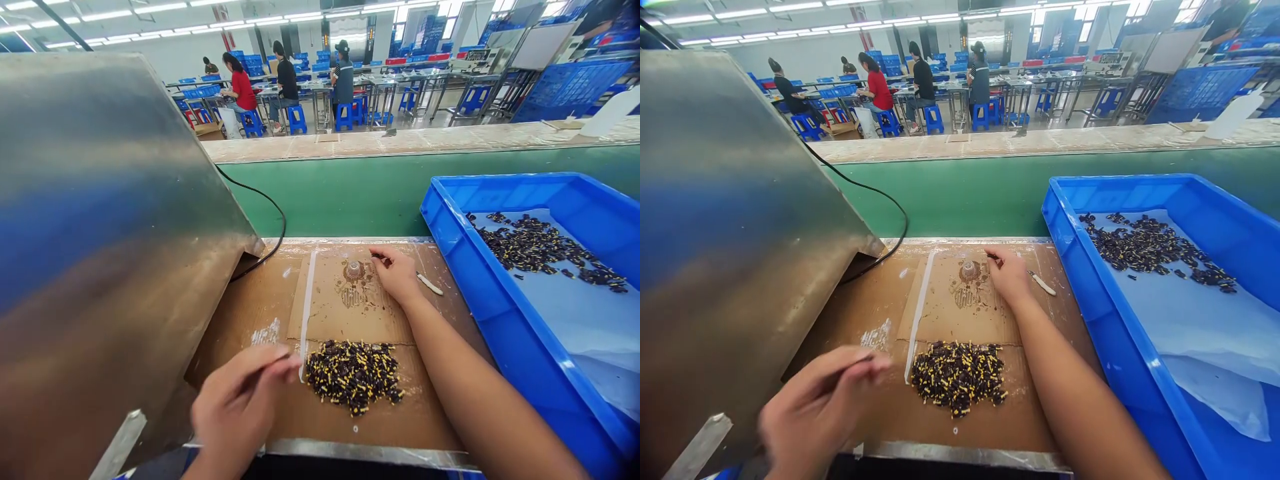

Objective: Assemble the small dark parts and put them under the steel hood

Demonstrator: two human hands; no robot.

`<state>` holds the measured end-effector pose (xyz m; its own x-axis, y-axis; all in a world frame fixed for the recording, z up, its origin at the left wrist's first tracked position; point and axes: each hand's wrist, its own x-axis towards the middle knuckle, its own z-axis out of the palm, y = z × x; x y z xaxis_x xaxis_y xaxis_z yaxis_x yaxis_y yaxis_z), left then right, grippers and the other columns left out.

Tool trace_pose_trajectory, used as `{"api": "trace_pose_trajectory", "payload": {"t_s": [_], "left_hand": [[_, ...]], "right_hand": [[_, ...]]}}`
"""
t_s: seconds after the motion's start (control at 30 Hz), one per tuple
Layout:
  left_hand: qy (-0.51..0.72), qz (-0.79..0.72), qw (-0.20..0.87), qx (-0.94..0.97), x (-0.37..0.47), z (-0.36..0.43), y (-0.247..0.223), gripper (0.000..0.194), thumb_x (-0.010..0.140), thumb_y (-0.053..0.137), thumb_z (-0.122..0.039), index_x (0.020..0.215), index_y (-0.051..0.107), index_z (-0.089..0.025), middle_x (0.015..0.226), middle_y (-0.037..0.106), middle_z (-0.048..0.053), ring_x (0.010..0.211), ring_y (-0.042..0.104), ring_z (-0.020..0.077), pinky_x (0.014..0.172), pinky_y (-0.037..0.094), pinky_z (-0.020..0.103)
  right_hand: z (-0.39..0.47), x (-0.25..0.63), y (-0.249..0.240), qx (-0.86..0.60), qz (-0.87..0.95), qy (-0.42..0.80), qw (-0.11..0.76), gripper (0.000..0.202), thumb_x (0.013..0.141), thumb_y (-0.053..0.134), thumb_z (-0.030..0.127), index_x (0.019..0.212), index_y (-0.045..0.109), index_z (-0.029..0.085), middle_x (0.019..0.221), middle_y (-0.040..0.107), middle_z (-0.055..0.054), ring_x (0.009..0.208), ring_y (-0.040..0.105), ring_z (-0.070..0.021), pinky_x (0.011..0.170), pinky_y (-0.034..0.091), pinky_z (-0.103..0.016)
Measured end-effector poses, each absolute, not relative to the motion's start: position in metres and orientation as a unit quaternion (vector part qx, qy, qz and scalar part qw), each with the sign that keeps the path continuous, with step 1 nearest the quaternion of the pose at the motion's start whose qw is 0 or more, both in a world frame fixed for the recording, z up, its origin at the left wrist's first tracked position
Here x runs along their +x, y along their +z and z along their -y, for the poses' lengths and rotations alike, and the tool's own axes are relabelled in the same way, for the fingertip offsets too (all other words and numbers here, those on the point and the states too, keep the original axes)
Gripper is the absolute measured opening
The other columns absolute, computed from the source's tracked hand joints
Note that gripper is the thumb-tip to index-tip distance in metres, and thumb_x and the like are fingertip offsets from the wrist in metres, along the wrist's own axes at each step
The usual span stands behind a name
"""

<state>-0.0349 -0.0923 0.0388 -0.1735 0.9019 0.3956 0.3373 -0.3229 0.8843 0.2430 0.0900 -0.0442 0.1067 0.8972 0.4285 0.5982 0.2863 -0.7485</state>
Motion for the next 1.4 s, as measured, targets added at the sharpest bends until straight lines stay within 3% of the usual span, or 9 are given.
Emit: {"api": "trace_pose_trajectory", "payload": {"t_s": [0.1,0.2,0.4,0.53,0.7,0.8,1.1,1.27,1.4], "left_hand": [[0.552,-0.497,0.353,0.569,-0.01,0.053,0.038,0.006,0.089,0.071,-0.029,0.09,0.075,-0.024,0.078,0.074,0.002,0.062,0.068,0.0138,0.061,0.061,0.024],[0.551,-0.475,0.433,0.532,0.009,0.012,0.038,0.012,0.085,0.075,-0.031,0.092,0.075,-0.021,0.084,0.076,0.006,0.067,0.07,0.0151,0.067,0.063,0.025],[0.544,-0.48,0.52,0.451,0.014,-0.02,0.001,0.027,0.074,0.084,-0.034,0.087,0.071,-0.014,0.09,0.075,0.012,0.089,0.074,0.0224,0.084,0.063,0.032],[0.542,-0.468,0.569,0.404,0.012,-0.017,-0.019,0.045,0.072,0.087,-0.034,0.106,0.066,-0.014,0.092,0.075,0.011,0.091,0.074,0.023,0.081,0.064,0.032],[0.544,-0.469,0.576,0.391,0.014,-0.016,-0.022,0.038,0.075,0.085,-0.035,0.104,0.073,-0.013,0.096,0.075,0.012,0.093,0.073,0.0217,0.085,0.063,0.032],[0.546,-0.477,0.566,0.393,0.014,-0.016,-0.024,0.036,0.078,0.082,-0.035,0.106,0.074,-0.015,0.097,0.074,0.011,0.091,0.072,0.0204,0.084,0.063,0.031],[0.535,-0.486,0.509,0.467,0.012,-0.016,-0.022,0.024,0.089,0.067,-0.031,0.107,0.075,-0.018,0.099,0.069,0.009,0.081,0.067,0.0147,0.078,0.058,0.027],[0.528,-0.485,0.456,0.527,0.011,-0.014,-0.021,0.02,0.092,0.064,-0.026,0.106,0.077,-0.022,0.108,0.067,0.008,0.099,0.063,0.0161,0.091,0.052,0.028],[0.533,-0.491,0.503,0.47,0.013,-0.012,-0.02,0.027,0.088,0.069,-0.026,0.114,0.074,-0.021,0.109,0.07,0.009,0.1,0.064,0.0175,0.097,0.052,0.032]], "right_hand": [[-0.089,0.251,-0.044,-0.562,0.71,0.114,0.408,0.031,0.091,0.052,0.018,0.112,0.075,0.021,0.11,0.076,-0.007,0.101,0.07,-0.0267,0.094,0.053,-0.042],[-0.087,0.257,-0.041,-0.559,0.729,0.098,0.383,0.033,0.094,0.051,0.018,0.121,0.069,0.02,0.108,0.076,-0.007,0.098,0.07,-0.0259,0.09,0.053,-0.04],[-0.087,0.263,-0.039,-0.568,0.749,0.021,0.339,0.017,0.098,0.057,0.027,0.097,0.073,0.021,0.098,0.076,-0.007,0.09,0.067,-0.0267,0.082,0.049,-0.037],[-0.089,0.26,-0.041,-0.566,0.762,0.006,0.314,0.014,0.095,0.061,0.024,0.1,0.074,0.02,0.1,0.075,-0.009,0.095,0.066,-0.0285,0.084,0.048,-0.039],[-0.089,0.256,-0.041,-0.587,0.749,0.02,0.305,0.013,0.093,0.064,0.023,0.102,0.073,0.021,0.091,0.075,-0.007,0.087,0.066,-0.0272,0.079,0.049,-0.038],[-0.089,0.257,-0.043,-0.573,0.756,0.029,0.315,0.017,0.094,0.06,0.023,0.102,0.074,0.021,0.101,0.076,-0.008,0.094,0.067,-0.0282,0.085,0.05,-0.04],[-0.079,0.236,-0.033,-0.558,0.66,0.108,0.491,0.02,0.096,0.063,0.032,0.107,0.075,0.022,0.1,0.077,-0.004,0.078,0.069,-0.0189,0.076,0.054,-0.033],[-0.076,0.221,-0.028,-0.507,0.712,0.069,0.481,0.016,0.098,0.062,0.029,0.105,0.076,0.025,0.1,0.077,-0.003,0.083,0.069,-0.0192,0.077,0.054,-0.033],[-0.078,0.218,-0.03,-0.473,0.744,0.046,0.471,0.016,0.099,0.061,0.025,0.107,0.075,0.026,0.101,0.077,-0.001,0.088,0.07,-0.0188,0.081,0.054,-0.034]]}}
